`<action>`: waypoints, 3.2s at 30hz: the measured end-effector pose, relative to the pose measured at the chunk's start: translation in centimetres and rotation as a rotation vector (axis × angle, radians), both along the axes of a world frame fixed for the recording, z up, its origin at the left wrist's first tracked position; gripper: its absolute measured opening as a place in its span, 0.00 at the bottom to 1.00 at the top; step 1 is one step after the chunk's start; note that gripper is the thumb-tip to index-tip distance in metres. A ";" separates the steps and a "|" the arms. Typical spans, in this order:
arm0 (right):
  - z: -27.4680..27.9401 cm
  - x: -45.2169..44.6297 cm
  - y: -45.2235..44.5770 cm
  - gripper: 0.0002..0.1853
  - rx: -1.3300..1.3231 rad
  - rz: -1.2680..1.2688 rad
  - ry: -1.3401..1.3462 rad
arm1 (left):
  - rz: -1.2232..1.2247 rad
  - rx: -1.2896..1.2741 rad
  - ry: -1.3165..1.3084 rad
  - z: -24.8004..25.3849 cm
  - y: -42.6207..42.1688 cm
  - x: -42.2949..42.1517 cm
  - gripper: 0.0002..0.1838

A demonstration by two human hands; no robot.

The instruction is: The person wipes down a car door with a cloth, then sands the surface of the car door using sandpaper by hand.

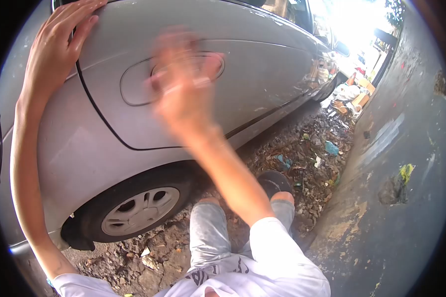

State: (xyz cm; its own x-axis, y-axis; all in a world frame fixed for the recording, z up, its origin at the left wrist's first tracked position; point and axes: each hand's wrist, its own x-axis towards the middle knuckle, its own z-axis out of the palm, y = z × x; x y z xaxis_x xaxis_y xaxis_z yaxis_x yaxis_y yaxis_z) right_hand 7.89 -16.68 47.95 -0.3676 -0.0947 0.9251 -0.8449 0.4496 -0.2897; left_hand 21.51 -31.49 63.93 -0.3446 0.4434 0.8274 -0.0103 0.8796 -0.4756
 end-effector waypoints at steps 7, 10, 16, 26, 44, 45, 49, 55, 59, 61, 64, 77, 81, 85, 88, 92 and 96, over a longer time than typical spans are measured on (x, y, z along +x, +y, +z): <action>-3.8 -8.1 7.8 0.33 -0.120 -0.004 -0.115 | 0.102 -0.057 -0.048 1.0 -4.5 -1.8 0.16; -3.2 -7.5 6.6 0.32 -0.188 -0.025 -0.169 | 0.138 0.011 -0.052 0.8 -4.0 -1.8 0.16; -0.8 -5.2 4.5 0.31 0.134 0.113 0.184 | 0.142 -0.016 -0.044 0.8 -4.8 -2.1 0.16; -0.7 -9.7 7.2 0.35 -0.039 -0.033 -0.014 | 0.152 -0.048 -0.120 0.8 -5.8 -2.6 0.17; -10.1 -19.2 13.8 0.39 -0.402 -0.168 -0.366 | 0.325 -0.145 -0.145 1.7 -1.4 -1.5 0.26; -11.9 -13.5 10.3 0.37 -0.396 -0.104 -0.340 | 0.268 -0.096 -0.117 1.6 0.1 -1.6 0.23; -17.6 5.0 -0.8 0.35 0.058 0.244 0.065 | 0.199 0.029 -0.052 0.3 0.9 -1.3 0.13; -1.7 8.5 -3.5 0.37 0.463 0.213 0.229 | 0.070 -0.057 -0.063 0.9 -2.7 -1.1 0.12; -11.6 8.9 -1.1 0.39 0.404 0.248 0.090 | 0.068 -0.064 -0.061 0.9 -3.2 -1.6 0.13; -9.3 9.1 -1.8 0.39 0.364 0.211 0.101 | -0.022 -0.069 -0.048 0.7 -3.1 -1.2 0.12; -0.3 8.7 -4.3 0.38 0.338 0.197 0.164 | 0.060 0.038 -0.097 0.9 -2.3 -0.6 0.11; -2.0 9.6 -3.1 0.35 0.323 0.144 0.092 | 0.035 0.018 -0.095 0.9 -3.0 -1.2 0.10; -9.5 9.7 -0.6 0.37 0.386 0.132 0.053 | 0.028 -0.004 -0.081 1.0 -3.3 -1.2 0.10; 0.9 9.6 -3.9 0.40 0.384 0.085 0.206 | 0.005 0.100 -0.144 1.8 -2.8 -0.9 0.10; -1.7 10.7 -3.3 0.44 0.403 0.224 0.090 | 0.114 0.059 -0.198 3.0 -3.1 -1.0 0.10; 3.4 8.4 -4.6 0.45 0.337 0.144 0.242 | -0.092 0.160 -0.175 4.4 -3.7 -1.1 0.13; 8.4 5.6 -6.5 0.43 0.183 0.111 0.327 | -0.145 0.260 -0.200 4.0 -1.5 1.3 0.15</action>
